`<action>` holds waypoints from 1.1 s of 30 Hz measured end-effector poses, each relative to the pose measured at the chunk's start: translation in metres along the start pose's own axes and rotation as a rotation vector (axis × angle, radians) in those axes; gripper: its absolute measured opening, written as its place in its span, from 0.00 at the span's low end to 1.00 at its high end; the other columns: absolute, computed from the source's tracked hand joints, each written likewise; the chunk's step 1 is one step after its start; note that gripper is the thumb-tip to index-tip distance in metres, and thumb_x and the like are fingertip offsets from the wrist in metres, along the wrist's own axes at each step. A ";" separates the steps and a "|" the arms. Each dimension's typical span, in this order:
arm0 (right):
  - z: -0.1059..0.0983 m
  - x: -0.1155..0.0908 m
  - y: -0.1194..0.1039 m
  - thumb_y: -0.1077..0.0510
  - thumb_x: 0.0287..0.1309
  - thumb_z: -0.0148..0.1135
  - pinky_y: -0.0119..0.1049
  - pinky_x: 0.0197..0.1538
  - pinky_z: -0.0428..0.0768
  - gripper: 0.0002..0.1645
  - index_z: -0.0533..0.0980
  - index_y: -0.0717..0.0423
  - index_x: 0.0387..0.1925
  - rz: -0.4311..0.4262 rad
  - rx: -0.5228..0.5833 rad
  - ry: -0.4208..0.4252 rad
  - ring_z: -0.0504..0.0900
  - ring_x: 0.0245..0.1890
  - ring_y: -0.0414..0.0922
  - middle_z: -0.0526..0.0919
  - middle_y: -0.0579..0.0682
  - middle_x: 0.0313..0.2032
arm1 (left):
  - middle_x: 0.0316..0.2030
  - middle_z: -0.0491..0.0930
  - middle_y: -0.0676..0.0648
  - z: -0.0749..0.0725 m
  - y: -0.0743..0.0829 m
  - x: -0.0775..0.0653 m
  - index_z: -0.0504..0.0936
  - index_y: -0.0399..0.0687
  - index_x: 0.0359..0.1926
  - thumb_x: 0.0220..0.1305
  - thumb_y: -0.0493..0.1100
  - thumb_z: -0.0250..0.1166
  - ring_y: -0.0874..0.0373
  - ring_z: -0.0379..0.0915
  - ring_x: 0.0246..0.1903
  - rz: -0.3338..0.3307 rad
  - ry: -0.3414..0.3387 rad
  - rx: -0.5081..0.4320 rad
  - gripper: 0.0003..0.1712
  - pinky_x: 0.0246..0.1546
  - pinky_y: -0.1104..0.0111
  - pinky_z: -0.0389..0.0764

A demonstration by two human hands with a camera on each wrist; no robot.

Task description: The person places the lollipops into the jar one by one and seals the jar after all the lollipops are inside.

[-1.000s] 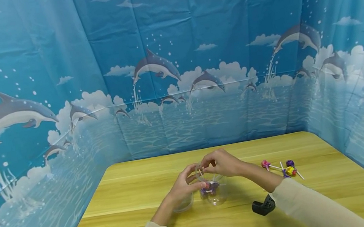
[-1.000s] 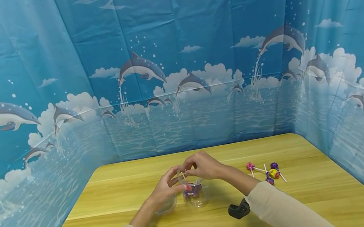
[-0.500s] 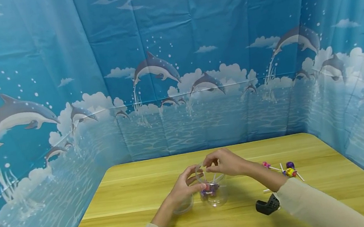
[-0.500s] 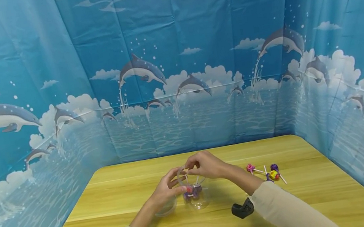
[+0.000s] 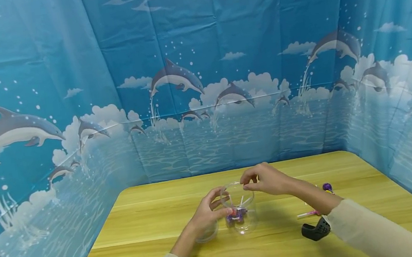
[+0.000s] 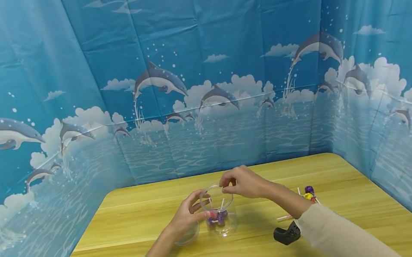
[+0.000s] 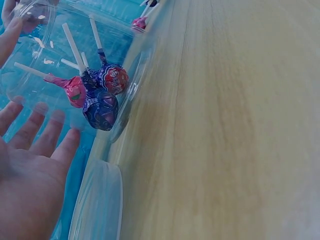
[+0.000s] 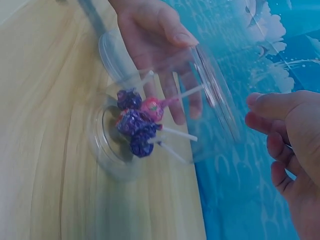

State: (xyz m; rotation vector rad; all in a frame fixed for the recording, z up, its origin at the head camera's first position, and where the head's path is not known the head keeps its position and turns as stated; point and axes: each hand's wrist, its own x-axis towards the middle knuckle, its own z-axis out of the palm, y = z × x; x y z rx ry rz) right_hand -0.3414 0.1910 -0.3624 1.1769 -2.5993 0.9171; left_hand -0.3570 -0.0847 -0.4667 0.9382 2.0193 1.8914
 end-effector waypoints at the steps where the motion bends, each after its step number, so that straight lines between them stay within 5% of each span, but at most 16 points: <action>1: -0.002 -0.002 0.001 0.59 0.69 0.68 0.37 0.32 0.81 0.05 0.87 0.49 0.43 0.006 0.004 0.001 0.79 0.30 0.37 0.87 0.39 0.39 | 0.70 0.67 0.40 0.000 0.000 0.000 0.64 0.44 0.76 0.72 0.42 0.68 0.40 0.65 0.70 -0.002 0.002 0.001 0.37 0.61 0.55 0.78; 10: -0.015 -0.018 0.008 0.59 0.69 0.68 0.36 0.32 0.79 0.07 0.87 0.56 0.44 0.045 -0.015 0.014 0.79 0.29 0.39 0.86 0.37 0.36 | 0.69 0.69 0.40 -0.001 0.000 0.000 0.65 0.46 0.76 0.70 0.43 0.71 0.41 0.66 0.70 -0.015 0.012 -0.012 0.38 0.60 0.55 0.78; 33: -0.039 -0.085 0.036 0.58 0.70 0.67 0.35 0.32 0.79 0.04 0.86 0.50 0.43 0.140 -0.019 0.056 0.79 0.30 0.37 0.86 0.39 0.36 | 0.69 0.69 0.41 0.000 0.002 -0.001 0.65 0.46 0.76 0.71 0.41 0.70 0.41 0.64 0.70 -0.018 0.009 -0.023 0.37 0.61 0.56 0.78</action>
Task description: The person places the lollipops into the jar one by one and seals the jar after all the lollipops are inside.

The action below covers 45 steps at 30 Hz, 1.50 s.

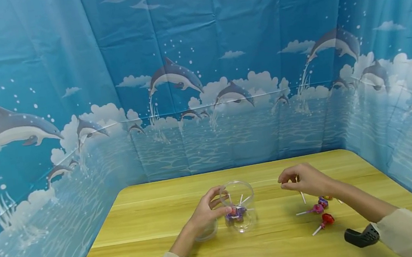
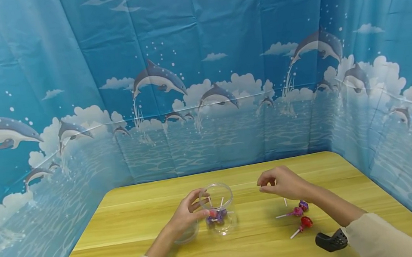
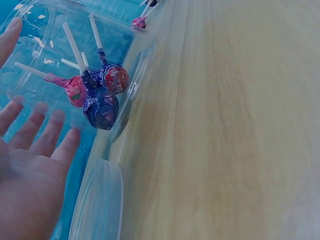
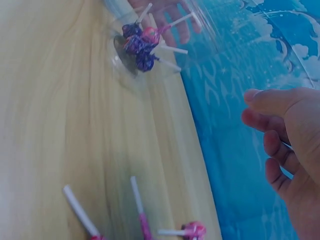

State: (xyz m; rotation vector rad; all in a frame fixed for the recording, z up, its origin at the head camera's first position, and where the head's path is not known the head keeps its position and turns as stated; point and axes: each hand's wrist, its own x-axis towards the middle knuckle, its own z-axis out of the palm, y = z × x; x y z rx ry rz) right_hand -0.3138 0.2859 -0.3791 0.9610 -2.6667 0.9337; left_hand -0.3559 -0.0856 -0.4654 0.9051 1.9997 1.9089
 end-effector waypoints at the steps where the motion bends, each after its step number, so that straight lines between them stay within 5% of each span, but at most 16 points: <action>1: -0.001 -0.003 0.001 0.58 0.70 0.67 0.35 0.32 0.79 0.04 0.86 0.50 0.43 -0.001 0.003 -0.002 0.78 0.29 0.37 0.86 0.39 0.36 | 0.69 0.69 0.41 0.000 0.000 0.000 0.65 0.46 0.76 0.70 0.41 0.70 0.41 0.64 0.70 -0.001 0.001 0.000 0.38 0.61 0.56 0.78; 20: -0.014 -0.064 0.033 0.62 0.68 0.68 0.33 0.29 0.76 0.05 0.85 0.51 0.41 0.049 -0.023 0.043 0.77 0.29 0.34 0.85 0.37 0.34 | 0.69 0.69 0.40 0.000 -0.001 0.001 0.65 0.46 0.76 0.71 0.40 0.69 0.41 0.64 0.71 -0.002 0.000 -0.009 0.37 0.61 0.56 0.78; 45: -0.016 -0.121 0.108 0.58 0.65 0.71 0.35 0.34 0.80 0.08 0.86 0.58 0.41 0.311 -0.142 0.136 0.79 0.32 0.34 0.85 0.41 0.34 | 0.69 0.69 0.41 -0.001 -0.003 0.001 0.65 0.46 0.76 0.71 0.41 0.69 0.41 0.64 0.71 -0.011 0.008 0.006 0.37 0.61 0.56 0.77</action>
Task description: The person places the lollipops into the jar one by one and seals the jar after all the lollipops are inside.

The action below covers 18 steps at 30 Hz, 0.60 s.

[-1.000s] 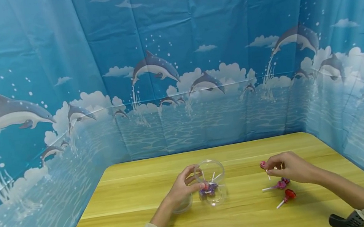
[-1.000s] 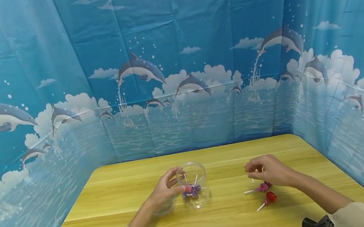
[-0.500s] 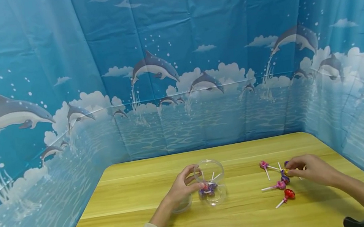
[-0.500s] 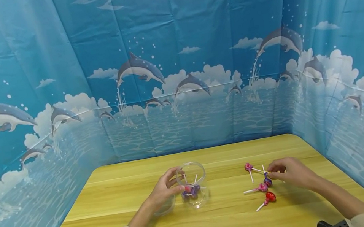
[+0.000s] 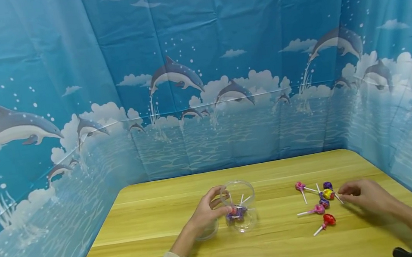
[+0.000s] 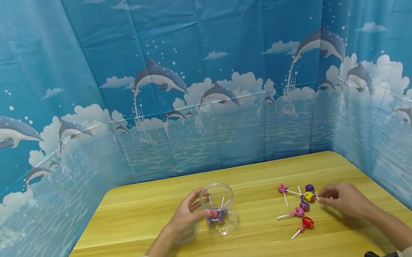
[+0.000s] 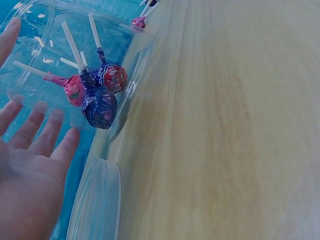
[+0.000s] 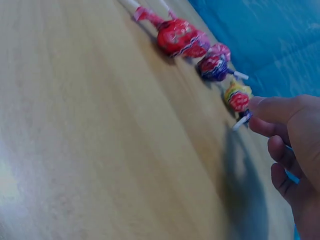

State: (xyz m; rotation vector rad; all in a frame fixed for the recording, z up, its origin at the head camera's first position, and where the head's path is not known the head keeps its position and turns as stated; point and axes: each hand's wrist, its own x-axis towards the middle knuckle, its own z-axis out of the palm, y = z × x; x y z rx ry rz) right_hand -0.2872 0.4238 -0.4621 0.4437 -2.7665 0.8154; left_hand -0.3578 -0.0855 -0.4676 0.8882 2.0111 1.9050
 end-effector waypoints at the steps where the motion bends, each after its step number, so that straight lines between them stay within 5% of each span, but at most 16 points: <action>1: 0.003 -0.001 0.003 0.55 0.65 0.72 0.35 0.35 0.80 0.09 0.86 0.57 0.41 0.024 -0.016 0.003 0.79 0.32 0.34 0.85 0.40 0.33 | 0.69 0.69 0.41 0.000 0.000 0.000 0.65 0.46 0.76 0.71 0.41 0.69 0.41 0.64 0.71 -0.001 0.001 -0.001 0.37 0.61 0.56 0.77; 6: 0.013 -0.002 0.012 0.49 0.64 0.73 0.38 0.36 0.78 0.14 0.86 0.56 0.40 0.118 -0.093 0.018 0.79 0.30 0.36 0.83 0.38 0.30 | 0.69 0.69 0.42 0.001 0.001 0.000 0.65 0.46 0.76 0.70 0.43 0.70 0.42 0.64 0.70 0.003 -0.005 -0.002 0.38 0.61 0.56 0.78; 18: 0.023 0.001 0.018 0.64 0.65 0.67 0.54 0.35 0.81 0.05 0.87 0.61 0.35 0.058 -0.204 0.146 0.84 0.30 0.51 0.87 0.50 0.31 | 0.69 0.69 0.41 0.002 0.002 -0.002 0.65 0.45 0.76 0.70 0.43 0.71 0.41 0.63 0.71 -0.005 0.002 -0.007 0.39 0.61 0.56 0.77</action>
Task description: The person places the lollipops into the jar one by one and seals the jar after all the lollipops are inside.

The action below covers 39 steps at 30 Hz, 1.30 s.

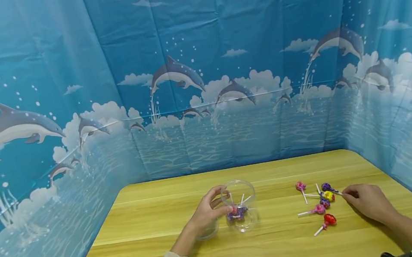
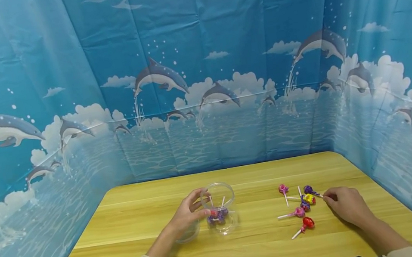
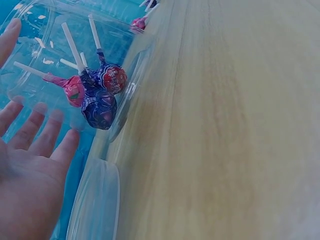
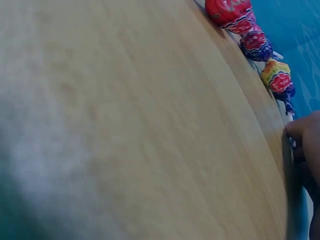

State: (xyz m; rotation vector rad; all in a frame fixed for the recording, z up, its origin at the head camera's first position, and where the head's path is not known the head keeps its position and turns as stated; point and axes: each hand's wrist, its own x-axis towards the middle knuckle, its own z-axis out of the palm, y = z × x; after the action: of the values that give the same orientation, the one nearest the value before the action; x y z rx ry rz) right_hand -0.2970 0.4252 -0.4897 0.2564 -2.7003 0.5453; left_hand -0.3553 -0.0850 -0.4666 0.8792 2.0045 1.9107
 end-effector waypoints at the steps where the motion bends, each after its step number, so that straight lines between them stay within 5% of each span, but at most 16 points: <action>1: 0.002 0.000 0.000 0.64 0.64 0.67 0.53 0.35 0.81 0.04 0.87 0.61 0.35 0.000 -0.005 0.013 0.83 0.29 0.50 0.87 0.50 0.30 | 0.69 0.69 0.40 0.000 0.000 0.000 0.65 0.45 0.76 0.70 0.43 0.71 0.41 0.63 0.71 0.000 0.000 0.001 0.39 0.61 0.56 0.77; 12: 0.006 0.005 0.001 0.65 0.69 0.64 0.55 0.36 0.80 0.06 0.84 0.66 0.37 0.038 0.041 0.092 0.83 0.31 0.54 0.86 0.54 0.32 | 0.69 0.70 0.41 0.000 0.001 -0.001 0.66 0.45 0.75 0.70 0.41 0.71 0.41 0.64 0.71 0.011 0.010 -0.001 0.37 0.61 0.56 0.77; 23: 0.002 0.013 -0.012 0.66 0.73 0.59 0.42 0.30 0.76 0.09 0.81 0.71 0.41 0.061 0.103 0.175 0.76 0.29 0.46 0.81 0.51 0.30 | 0.69 0.69 0.40 0.000 -0.002 0.000 0.66 0.45 0.75 0.70 0.43 0.70 0.42 0.64 0.71 0.009 -0.001 -0.011 0.37 0.61 0.56 0.77; 39: -0.014 0.044 -0.064 0.62 0.76 0.56 0.36 0.28 0.71 0.11 0.81 0.66 0.43 -0.006 0.198 0.139 0.71 0.26 0.42 0.78 0.47 0.29 | 0.69 0.68 0.40 0.000 0.000 0.000 0.65 0.44 0.76 0.70 0.43 0.71 0.42 0.64 0.71 0.022 -0.003 -0.013 0.39 0.61 0.56 0.78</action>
State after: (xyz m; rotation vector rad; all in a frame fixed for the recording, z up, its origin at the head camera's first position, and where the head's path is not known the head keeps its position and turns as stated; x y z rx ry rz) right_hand -0.3168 0.3683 -0.4391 0.2690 -2.5127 0.7995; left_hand -0.3551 -0.0848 -0.4663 0.9039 1.9865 1.9309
